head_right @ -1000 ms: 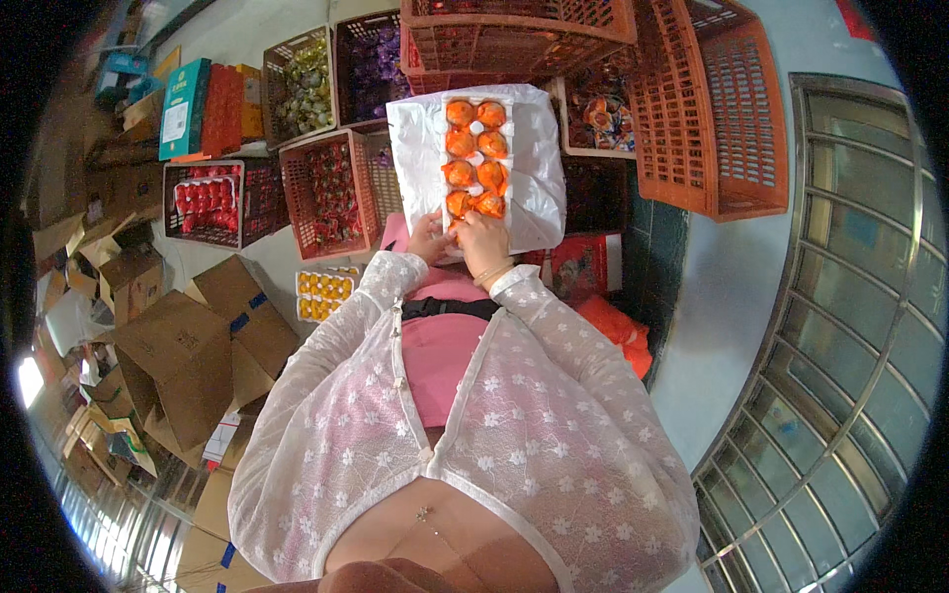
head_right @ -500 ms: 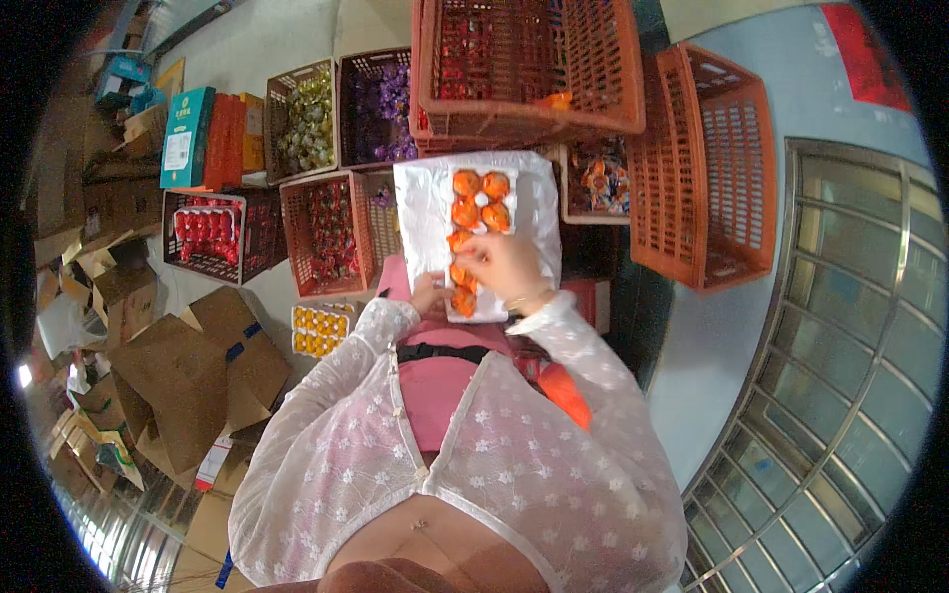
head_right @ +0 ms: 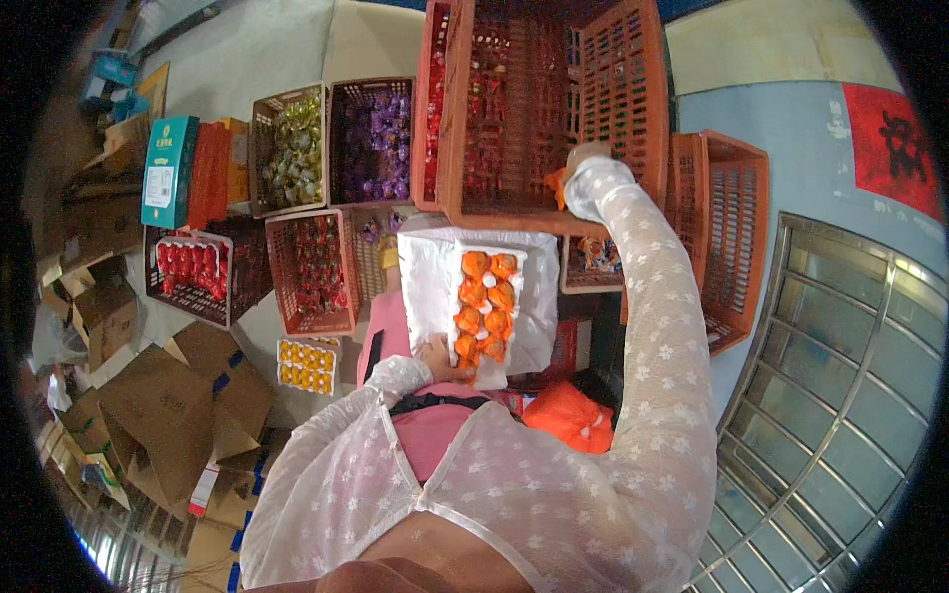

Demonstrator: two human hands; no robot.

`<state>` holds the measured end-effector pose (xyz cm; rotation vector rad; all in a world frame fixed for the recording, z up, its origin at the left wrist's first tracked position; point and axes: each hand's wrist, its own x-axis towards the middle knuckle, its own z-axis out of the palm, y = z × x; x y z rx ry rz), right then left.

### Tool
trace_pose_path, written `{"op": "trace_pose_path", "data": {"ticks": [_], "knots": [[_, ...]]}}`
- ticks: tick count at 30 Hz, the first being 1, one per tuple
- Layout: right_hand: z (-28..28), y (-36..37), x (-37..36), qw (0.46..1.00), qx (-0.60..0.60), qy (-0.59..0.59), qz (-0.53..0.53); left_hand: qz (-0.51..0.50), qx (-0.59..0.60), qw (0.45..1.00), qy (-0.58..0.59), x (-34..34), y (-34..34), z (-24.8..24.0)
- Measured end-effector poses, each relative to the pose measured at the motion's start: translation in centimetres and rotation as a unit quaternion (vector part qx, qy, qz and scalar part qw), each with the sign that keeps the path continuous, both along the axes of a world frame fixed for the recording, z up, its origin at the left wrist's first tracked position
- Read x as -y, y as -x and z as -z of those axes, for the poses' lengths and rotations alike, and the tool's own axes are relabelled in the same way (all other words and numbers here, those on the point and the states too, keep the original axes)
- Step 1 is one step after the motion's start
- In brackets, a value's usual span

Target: The person takes yellow and orange produce items from plastic crates and places them into white styrofoam trays, handling the items one by one.

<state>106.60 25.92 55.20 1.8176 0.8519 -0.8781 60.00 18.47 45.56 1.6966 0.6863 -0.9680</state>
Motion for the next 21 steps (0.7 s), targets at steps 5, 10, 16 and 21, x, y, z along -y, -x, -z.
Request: {"op": "trace_pose_path", "data": {"ticks": [5,10,16,21], "knots": [[4.2,1.6,0.9,0.999,0.024,0.021,-0.015,-0.042,0.002,0.999,0.022,0.0,0.2,0.7],[0.3,2.4,-1.0,0.967,-0.04,-0.134,0.211,-0.023,0.004,1.0,0.006,-1.2,-0.5,-0.5],[-7.4,1.7,-0.2,0.791,-0.072,-0.548,0.261,0.034,0.004,0.999,-0.003,-1.8,-1.2,-0.6],[-18.8,10.1,7.4,0.489,-0.316,-0.72,0.377,0.035,-0.002,0.999,-0.008,-1.7,-1.3,0.3]]}}
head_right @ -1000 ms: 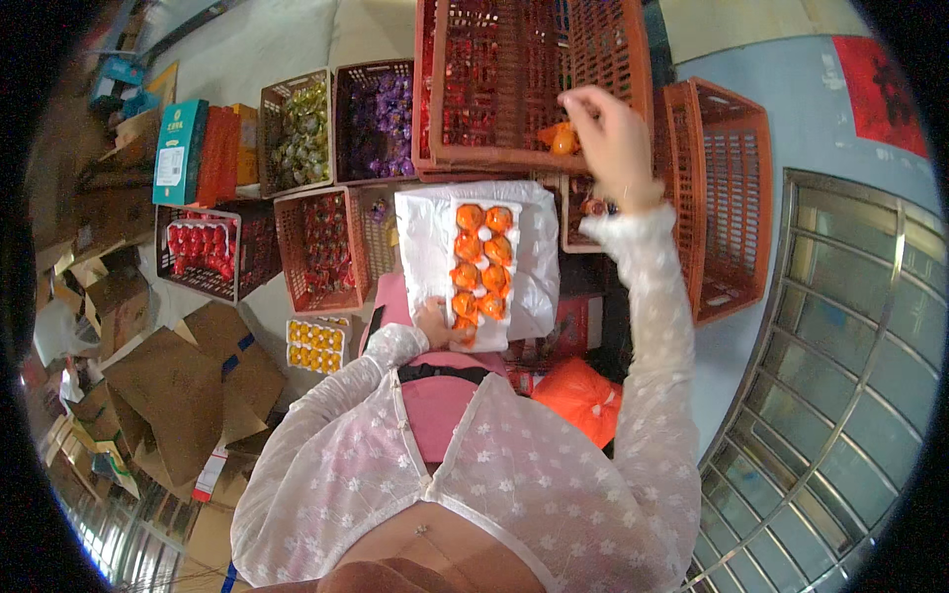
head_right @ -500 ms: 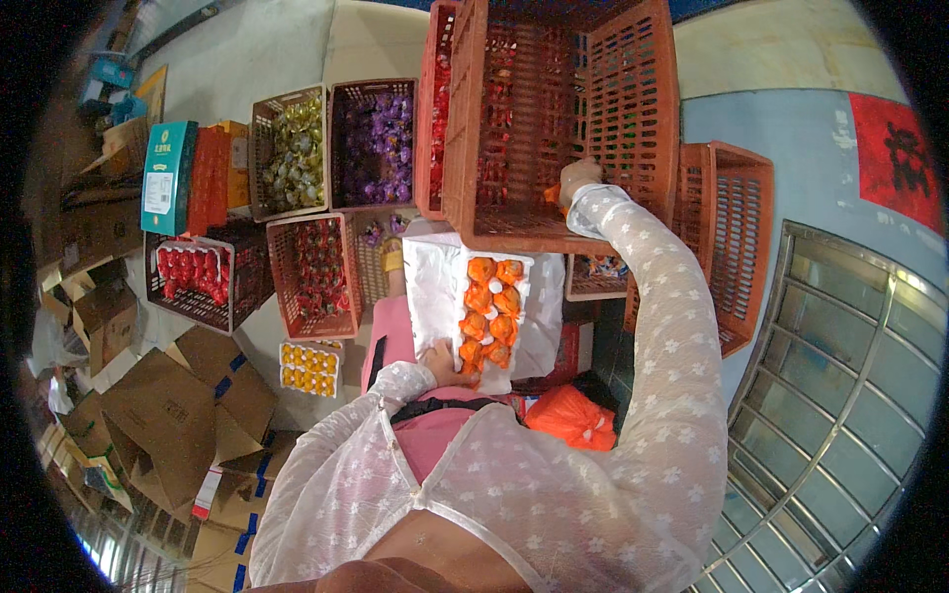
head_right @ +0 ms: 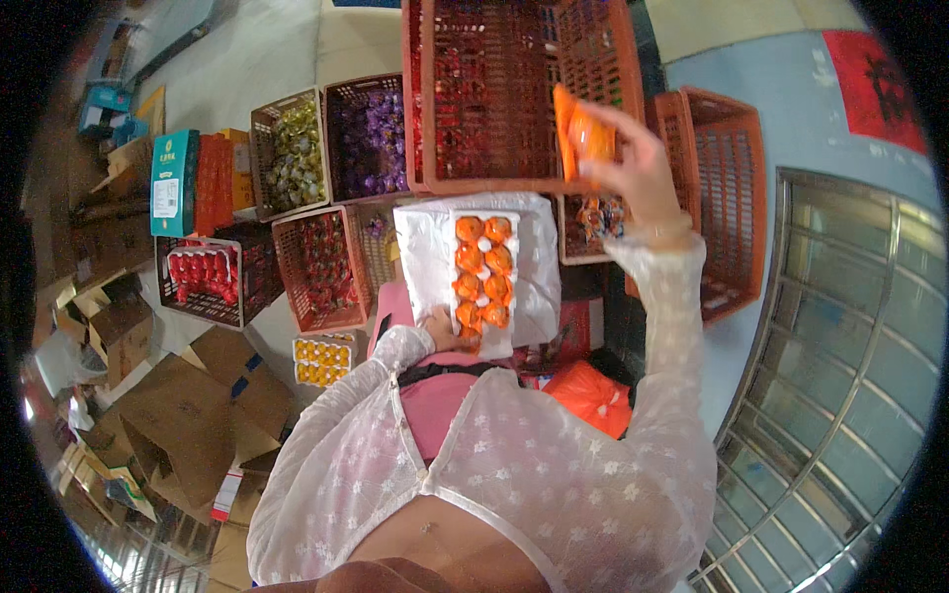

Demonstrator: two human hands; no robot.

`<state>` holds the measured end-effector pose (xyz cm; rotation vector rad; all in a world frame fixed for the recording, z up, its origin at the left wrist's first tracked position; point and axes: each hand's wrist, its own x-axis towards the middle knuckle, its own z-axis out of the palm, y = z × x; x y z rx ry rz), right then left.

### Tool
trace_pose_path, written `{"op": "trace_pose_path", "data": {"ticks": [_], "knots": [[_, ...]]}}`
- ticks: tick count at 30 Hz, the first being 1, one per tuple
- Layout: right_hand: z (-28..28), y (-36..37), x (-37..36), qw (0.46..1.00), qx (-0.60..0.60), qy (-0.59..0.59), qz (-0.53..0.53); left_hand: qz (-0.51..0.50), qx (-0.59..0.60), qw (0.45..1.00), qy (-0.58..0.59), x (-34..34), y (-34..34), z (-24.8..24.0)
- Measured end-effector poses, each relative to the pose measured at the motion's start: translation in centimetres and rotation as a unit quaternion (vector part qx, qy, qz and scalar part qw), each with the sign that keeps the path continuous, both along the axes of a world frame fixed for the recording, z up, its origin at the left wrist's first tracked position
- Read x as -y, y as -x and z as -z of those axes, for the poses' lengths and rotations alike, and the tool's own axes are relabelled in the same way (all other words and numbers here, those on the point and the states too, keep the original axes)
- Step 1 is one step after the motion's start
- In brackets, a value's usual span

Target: The person takes yellow and orange produce items from plastic crates and places them into white styrofoam trays, handling the items one by one.

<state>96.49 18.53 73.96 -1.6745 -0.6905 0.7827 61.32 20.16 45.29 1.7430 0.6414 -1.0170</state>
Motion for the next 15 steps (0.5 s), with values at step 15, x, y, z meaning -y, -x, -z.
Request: {"op": "trace_pose_path", "data": {"ticks": [15], "knots": [[18.1,27.7,18.8,0.936,0.213,0.276,-0.039,-0.153,0.118,0.98,0.047,2.2,3.0,7.1]]}}
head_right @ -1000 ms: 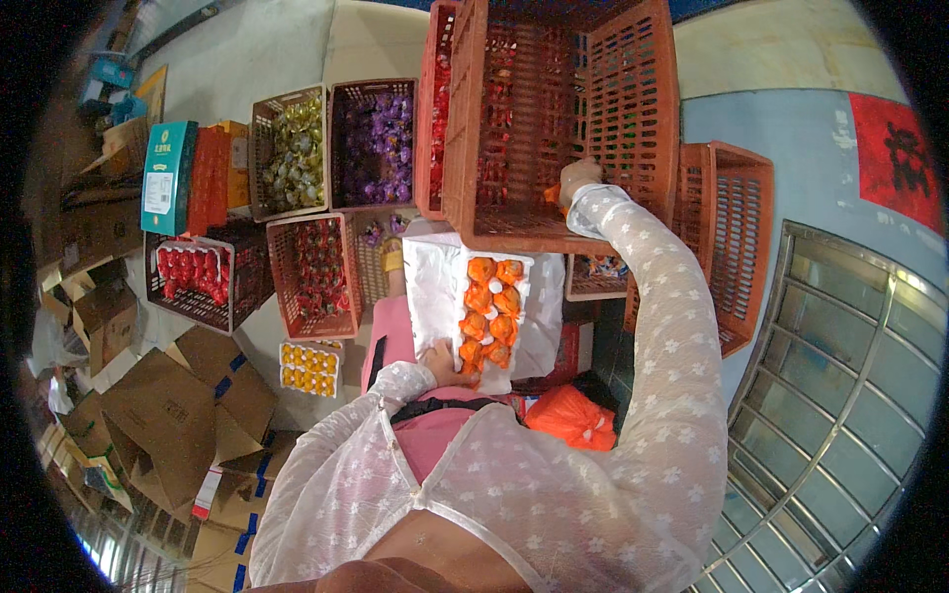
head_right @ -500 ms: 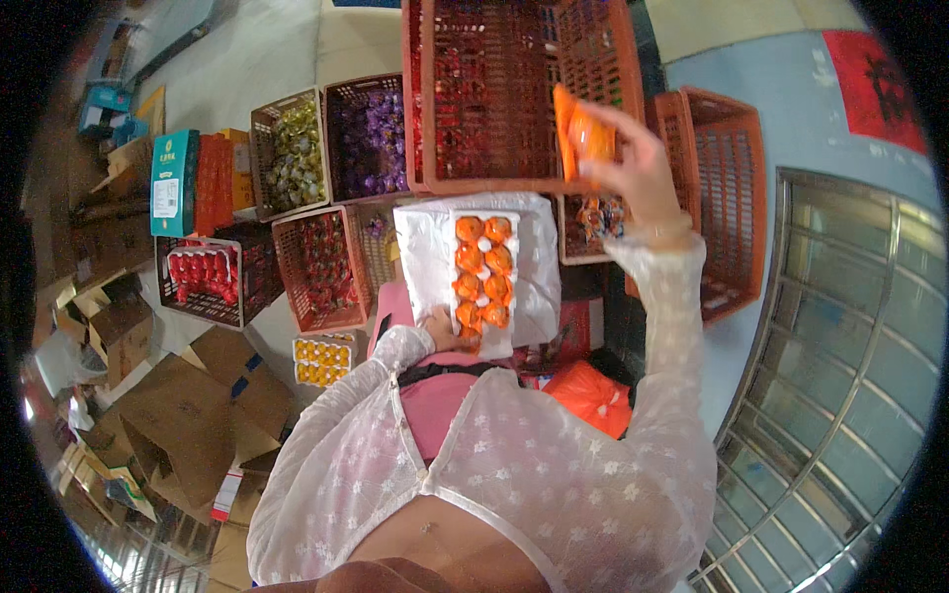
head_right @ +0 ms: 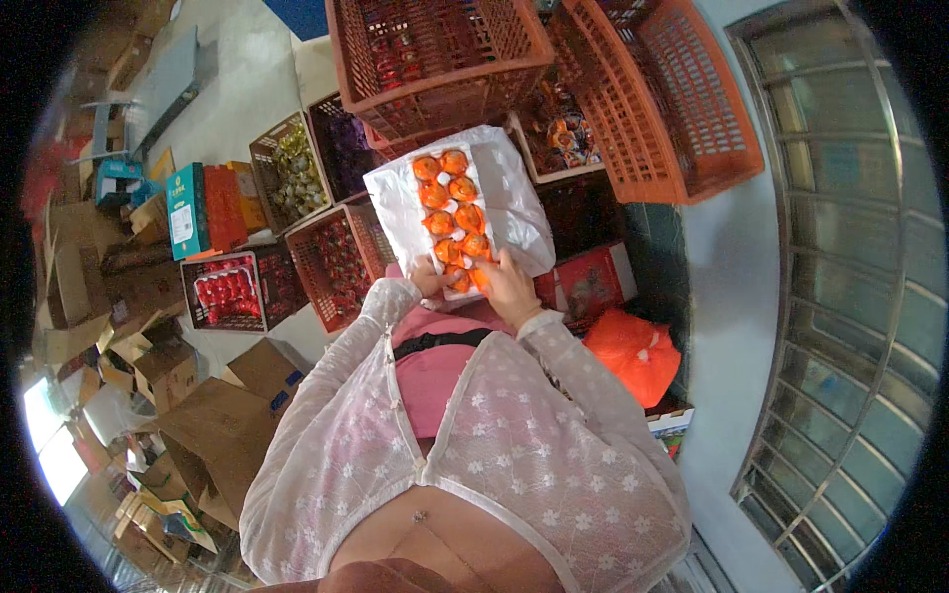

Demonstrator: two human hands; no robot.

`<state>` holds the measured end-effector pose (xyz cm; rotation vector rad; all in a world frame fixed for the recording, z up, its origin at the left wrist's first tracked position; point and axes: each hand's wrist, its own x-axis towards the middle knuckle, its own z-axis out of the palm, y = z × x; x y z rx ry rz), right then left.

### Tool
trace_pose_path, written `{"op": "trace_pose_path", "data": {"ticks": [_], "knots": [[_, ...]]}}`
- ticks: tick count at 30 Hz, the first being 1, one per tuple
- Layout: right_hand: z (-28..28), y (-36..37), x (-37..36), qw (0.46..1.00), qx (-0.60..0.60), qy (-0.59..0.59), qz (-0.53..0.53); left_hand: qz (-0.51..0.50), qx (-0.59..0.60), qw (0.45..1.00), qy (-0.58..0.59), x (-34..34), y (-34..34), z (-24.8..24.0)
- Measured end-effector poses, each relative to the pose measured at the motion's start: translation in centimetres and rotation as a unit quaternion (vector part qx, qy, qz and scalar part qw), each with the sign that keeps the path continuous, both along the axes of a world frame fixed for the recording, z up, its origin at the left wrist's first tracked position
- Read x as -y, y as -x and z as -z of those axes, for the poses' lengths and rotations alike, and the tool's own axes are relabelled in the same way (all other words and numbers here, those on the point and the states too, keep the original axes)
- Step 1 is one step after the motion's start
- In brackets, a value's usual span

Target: The person takes yellow and orange produce items from plastic crates and places them into white styrofoam trays, handling the items one by one.

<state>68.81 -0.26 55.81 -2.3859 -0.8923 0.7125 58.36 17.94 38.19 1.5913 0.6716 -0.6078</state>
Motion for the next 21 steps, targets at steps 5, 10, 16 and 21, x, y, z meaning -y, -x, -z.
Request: {"op": "trace_pose_path", "data": {"ticks": [5,10,16,21], "knots": [[1.3,0.9,-1.2,0.984,0.144,0.099,0.02,-0.092,-0.049,0.994,-0.045,2.3,-0.6,-3.3],[2.8,1.2,-2.1,0.976,0.213,0.043,0.019,-0.093,0.013,0.992,-0.087,2.6,1.7,1.4],[2.0,-0.3,-0.4,0.997,0.075,-0.014,0.019,-0.098,-0.025,0.989,-0.103,4.0,1.2,-3.0],[3.8,0.8,-0.8,0.988,0.149,0.028,0.015,-0.052,-0.017,0.99,-0.131,4.1,1.0,-4.3]]}}
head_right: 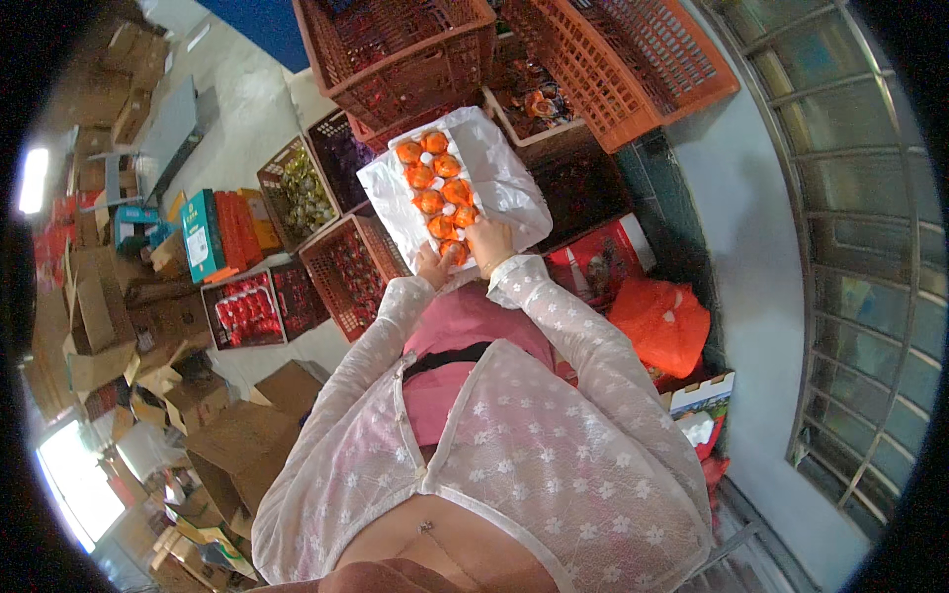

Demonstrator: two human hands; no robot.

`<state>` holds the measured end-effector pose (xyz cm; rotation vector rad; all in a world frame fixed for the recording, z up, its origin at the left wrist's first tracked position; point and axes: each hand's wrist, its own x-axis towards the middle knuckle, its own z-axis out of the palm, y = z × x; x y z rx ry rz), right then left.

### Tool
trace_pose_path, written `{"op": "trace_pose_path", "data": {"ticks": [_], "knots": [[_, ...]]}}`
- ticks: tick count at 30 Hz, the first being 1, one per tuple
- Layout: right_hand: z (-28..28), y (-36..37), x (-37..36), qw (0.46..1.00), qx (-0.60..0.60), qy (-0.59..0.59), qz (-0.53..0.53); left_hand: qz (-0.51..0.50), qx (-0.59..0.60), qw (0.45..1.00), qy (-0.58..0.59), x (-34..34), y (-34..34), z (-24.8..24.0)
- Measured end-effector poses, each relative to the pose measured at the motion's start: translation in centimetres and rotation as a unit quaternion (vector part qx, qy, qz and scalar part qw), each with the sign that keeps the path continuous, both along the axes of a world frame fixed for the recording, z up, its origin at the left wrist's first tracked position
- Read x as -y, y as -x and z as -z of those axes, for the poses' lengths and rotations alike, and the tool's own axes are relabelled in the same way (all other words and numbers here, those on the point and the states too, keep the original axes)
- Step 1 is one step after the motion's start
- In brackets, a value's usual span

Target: The person takes yellow and orange produce items from plastic crates and places them into white styrofoam trays, handling the items one by one.

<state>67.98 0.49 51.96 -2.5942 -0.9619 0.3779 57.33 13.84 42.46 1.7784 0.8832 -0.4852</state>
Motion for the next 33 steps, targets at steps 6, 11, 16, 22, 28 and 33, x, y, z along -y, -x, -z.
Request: {"op": "trace_pose_path", "data": {"ticks": [6,11,16,22,28,33], "knots": [[-1.4,1.8,-0.5,0.994,0.02,-0.073,0.079,0.006,0.016,1.0,0.021,-1.7,0.0,2.2],[3.8,2.6,-0.9,0.98,0.044,-0.114,0.16,0.022,0.064,0.996,0.065,-3.3,-0.2,4.1],[1.6,3.6,-0.1,0.964,-0.03,-0.164,0.21,0.025,0.114,0.992,0.052,-6.4,-0.5,8.5],[1.4,13.6,14.4,0.846,0.036,-0.336,0.414,-0.078,-0.032,0.993,0.081,-1.1,-1.4,-0.6],[3.2,27.4,41.4,0.514,-0.01,-0.273,0.813,-0.146,-0.062,0.987,0.033,-3.6,-1.1,1.7],[-0.9,36.4,55.7,0.612,-0.025,0.11,0.783,-0.179,-0.019,0.983,0.022,-2.5,2.2,-1.5]]}}
